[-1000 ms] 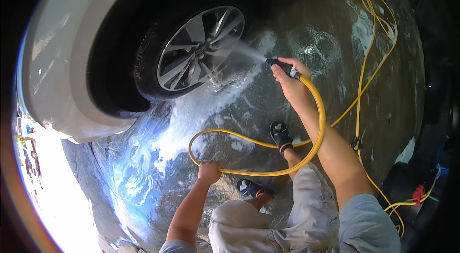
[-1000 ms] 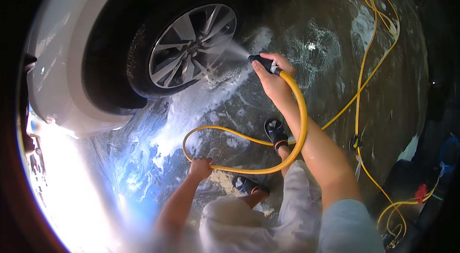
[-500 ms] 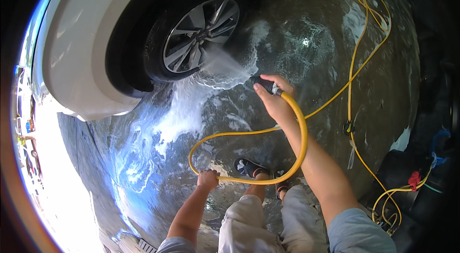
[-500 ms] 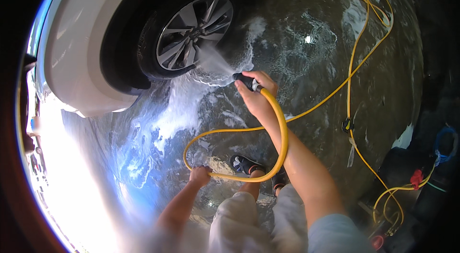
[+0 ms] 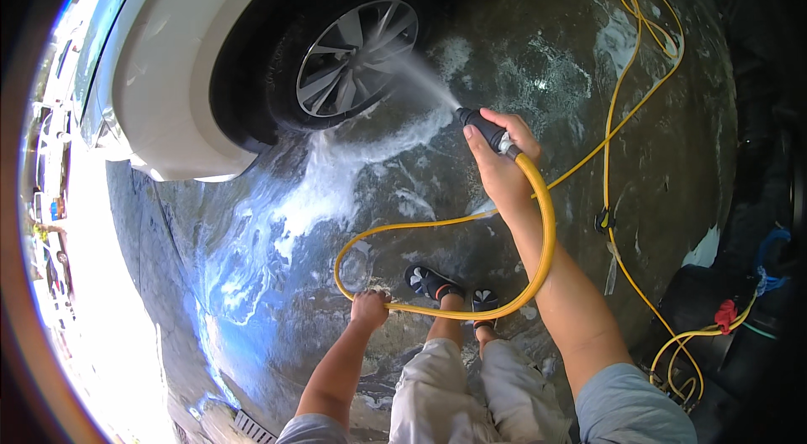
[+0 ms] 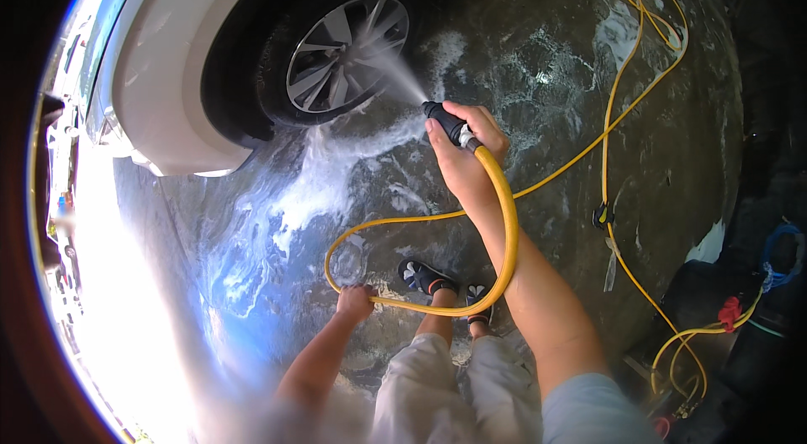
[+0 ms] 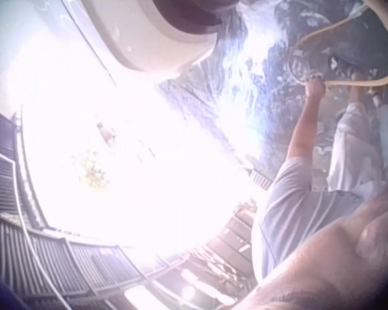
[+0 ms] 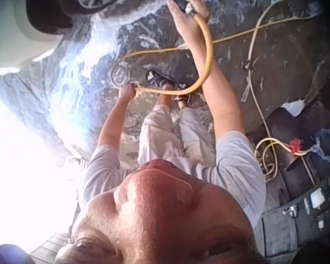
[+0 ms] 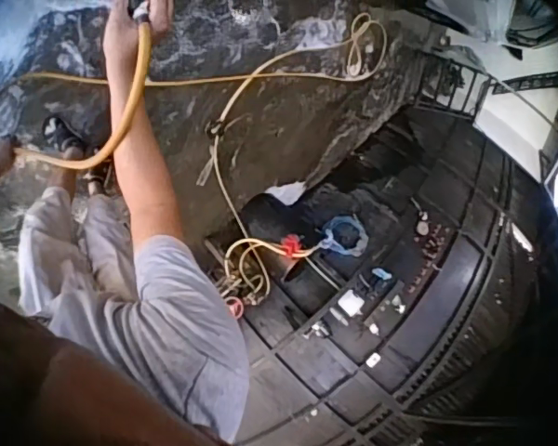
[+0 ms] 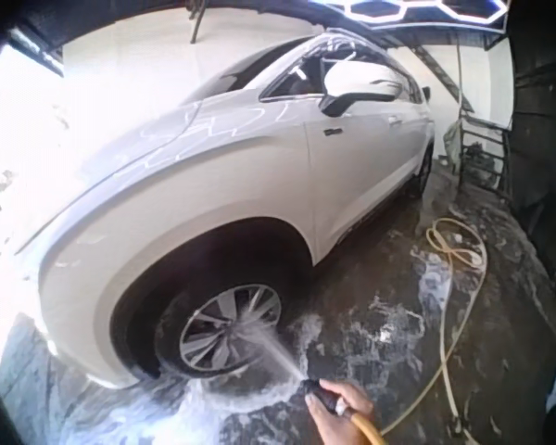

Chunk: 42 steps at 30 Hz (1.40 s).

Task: The person uses a pressure washer with a yellow hose to rinse a white SUV in a garage. They spray the rear bumper, both rear wheels, the front bumper, and the hood, moving around the vehicle to cover different areas.

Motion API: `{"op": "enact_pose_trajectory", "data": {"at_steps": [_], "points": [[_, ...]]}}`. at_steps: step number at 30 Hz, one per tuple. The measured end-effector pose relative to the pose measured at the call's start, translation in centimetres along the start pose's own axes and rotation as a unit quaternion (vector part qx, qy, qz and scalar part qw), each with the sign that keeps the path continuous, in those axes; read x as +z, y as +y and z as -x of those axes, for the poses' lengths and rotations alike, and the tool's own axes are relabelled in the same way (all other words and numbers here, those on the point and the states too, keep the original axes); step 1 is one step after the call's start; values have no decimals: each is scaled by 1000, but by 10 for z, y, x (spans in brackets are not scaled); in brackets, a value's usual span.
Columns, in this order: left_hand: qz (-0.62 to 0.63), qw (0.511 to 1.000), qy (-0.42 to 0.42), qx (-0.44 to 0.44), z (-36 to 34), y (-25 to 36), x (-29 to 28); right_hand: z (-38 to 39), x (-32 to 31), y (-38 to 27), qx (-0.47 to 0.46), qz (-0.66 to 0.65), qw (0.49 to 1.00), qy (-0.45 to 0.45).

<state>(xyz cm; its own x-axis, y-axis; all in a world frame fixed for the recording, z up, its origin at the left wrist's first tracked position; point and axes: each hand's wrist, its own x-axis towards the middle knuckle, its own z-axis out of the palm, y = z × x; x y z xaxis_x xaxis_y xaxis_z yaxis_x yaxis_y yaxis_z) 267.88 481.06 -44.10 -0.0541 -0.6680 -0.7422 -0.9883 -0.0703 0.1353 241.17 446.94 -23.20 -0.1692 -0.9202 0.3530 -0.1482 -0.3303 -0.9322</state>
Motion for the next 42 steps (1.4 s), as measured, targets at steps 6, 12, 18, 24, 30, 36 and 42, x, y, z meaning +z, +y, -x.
{"op": "enact_pose_trajectory", "data": {"at_steps": [6,12,18,24,30,36,42], "points": [[-13,1000,22,0,24,14,5,15,-22,1,63,-48,996,-26],[28,999,36,-15,36,31,9,-2,-52,-10,38,12,998,46],[83,995,55,-11,38,42,9,-21,-59,-67,-58,-29,998,2],[28,999,21,-9,38,47,17,-2,-25,-105,-171,-63,972,-145],[40,999,1,-22,41,47,32,9,-12,-106,-156,-26,963,-218],[54,998,-9,-13,50,53,28,8,-2,-96,-118,15,983,-139],[37,998,-41,-13,59,46,21,20,-4,-86,-79,-76,984,-143]]}}
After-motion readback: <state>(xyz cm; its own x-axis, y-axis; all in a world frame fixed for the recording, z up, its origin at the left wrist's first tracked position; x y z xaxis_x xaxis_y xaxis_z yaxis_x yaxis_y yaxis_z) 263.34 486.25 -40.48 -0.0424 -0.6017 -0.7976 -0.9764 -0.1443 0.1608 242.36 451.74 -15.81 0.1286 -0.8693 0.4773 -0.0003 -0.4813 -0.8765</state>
